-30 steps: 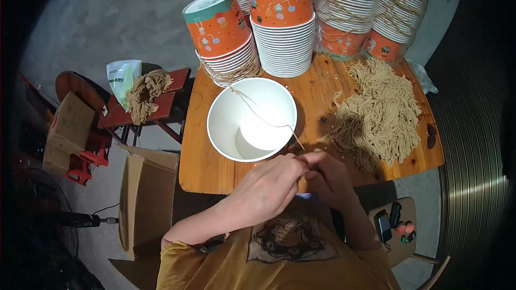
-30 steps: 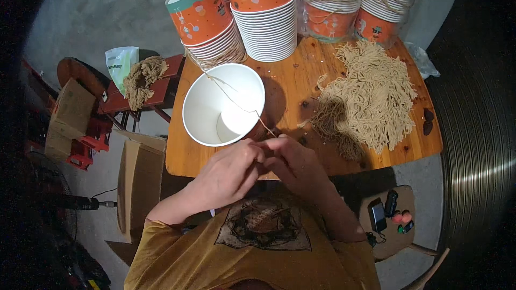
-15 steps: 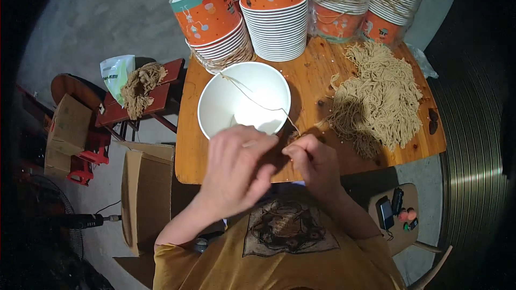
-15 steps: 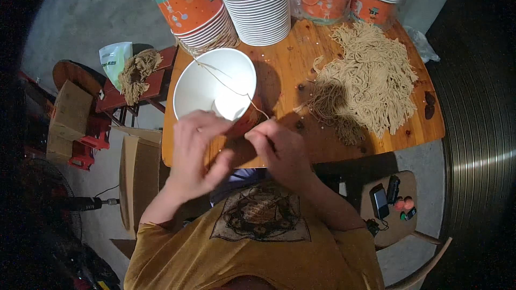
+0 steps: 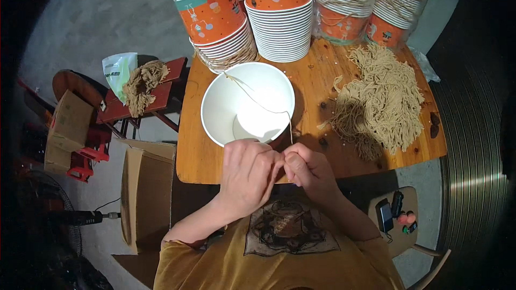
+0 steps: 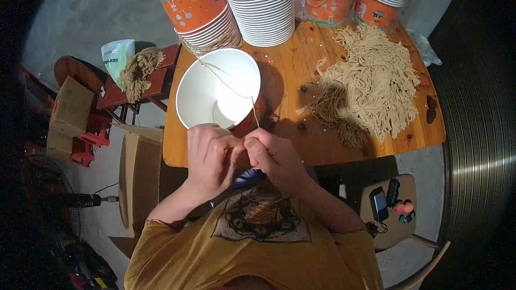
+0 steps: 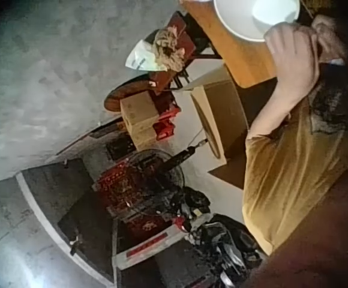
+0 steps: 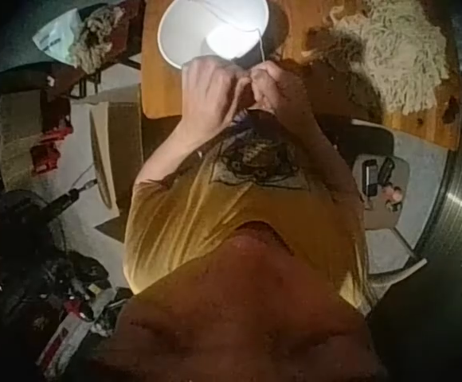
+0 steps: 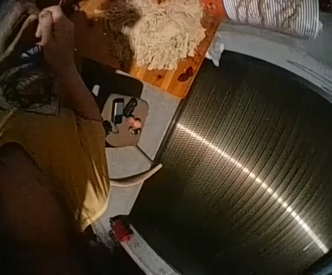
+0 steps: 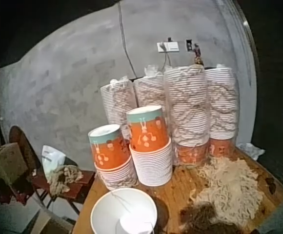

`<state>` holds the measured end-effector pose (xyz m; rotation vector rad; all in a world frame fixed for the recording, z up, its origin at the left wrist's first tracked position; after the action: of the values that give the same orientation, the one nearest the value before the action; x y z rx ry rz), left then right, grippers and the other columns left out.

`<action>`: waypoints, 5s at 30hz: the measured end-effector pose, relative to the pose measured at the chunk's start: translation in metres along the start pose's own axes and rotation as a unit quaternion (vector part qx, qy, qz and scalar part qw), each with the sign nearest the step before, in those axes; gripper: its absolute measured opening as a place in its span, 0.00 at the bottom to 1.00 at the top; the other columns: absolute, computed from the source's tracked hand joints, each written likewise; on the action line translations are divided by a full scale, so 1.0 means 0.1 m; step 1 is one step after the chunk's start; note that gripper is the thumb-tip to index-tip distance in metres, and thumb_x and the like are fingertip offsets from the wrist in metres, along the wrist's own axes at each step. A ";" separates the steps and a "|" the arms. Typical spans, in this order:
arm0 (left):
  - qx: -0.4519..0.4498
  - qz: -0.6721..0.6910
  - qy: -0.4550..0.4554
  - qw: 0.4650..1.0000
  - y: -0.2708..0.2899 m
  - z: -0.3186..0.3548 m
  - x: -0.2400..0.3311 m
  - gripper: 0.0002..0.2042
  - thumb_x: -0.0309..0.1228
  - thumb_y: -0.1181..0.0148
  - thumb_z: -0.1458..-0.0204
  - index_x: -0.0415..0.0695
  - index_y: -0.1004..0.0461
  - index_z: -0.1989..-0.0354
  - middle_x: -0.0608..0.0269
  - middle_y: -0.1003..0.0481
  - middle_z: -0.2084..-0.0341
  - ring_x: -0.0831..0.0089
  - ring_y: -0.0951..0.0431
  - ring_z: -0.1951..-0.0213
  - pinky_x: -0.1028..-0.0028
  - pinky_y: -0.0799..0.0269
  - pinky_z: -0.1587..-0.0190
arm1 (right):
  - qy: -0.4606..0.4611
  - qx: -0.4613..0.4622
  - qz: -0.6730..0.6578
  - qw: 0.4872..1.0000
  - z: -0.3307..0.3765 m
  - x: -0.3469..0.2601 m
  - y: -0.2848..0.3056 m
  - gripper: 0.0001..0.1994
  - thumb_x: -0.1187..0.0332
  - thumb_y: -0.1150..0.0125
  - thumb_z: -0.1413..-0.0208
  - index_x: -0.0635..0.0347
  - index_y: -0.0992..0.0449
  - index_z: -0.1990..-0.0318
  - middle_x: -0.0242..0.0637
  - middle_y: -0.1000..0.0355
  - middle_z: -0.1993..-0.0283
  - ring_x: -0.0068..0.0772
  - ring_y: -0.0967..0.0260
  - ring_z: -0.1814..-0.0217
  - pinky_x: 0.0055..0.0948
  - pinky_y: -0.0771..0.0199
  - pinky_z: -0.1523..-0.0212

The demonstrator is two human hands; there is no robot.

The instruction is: Packaging and portioning shredded noodles into paper bowls using a small bamboo stick.

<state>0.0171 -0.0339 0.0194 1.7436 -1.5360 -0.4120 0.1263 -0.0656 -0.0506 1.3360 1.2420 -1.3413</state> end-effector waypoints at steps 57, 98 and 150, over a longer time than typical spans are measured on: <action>-0.364 0.266 0.249 0.857 -0.34 -0.26 -0.83 0.07 0.30 0.49 0.42 0.38 0.31 0.63 0.60 0.27 0.74 0.73 0.30 0.70 0.72 0.33 0.63 | 0.222 0.200 0.291 0.909 -0.20 -0.15 -0.07 0.09 0.75 0.38 0.54 0.58 0.35 0.70 0.39 0.32 0.76 0.41 0.29 0.76 0.34 0.31 0.76; -0.266 0.514 0.404 0.709 -0.53 -0.25 -0.98 0.06 0.26 0.48 0.42 0.41 0.29 0.58 0.70 0.27 0.69 0.83 0.29 0.69 0.82 0.32 0.63 | 0.401 -0.034 0.356 0.843 -0.84 -0.78 0.09 0.04 0.70 0.37 0.52 0.57 0.23 0.67 0.31 0.30 0.73 0.32 0.33 0.71 0.30 0.37 0.65; -0.256 0.574 0.457 0.630 -0.54 -0.34 -0.79 0.10 0.18 0.44 0.51 0.40 0.37 0.62 0.64 0.31 0.71 0.79 0.28 0.70 0.82 0.30 0.65 | 0.353 0.013 0.485 0.800 -0.52 -0.90 0.20 0.08 0.75 0.40 0.53 0.59 0.26 0.63 0.37 0.31 0.61 0.41 0.33 0.57 0.36 0.29 0.55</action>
<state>0.0605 0.0506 -0.0159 0.1316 -1.1993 0.5937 0.1605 -0.0239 0.0403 2.1652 0.7045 -0.1032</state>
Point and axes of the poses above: each hand's wrist, its own z-axis away from the middle knuckle, its own y-axis out of the back of the hand, x = y × z, the point moved 7 cm from there along -z, towards the middle knuckle
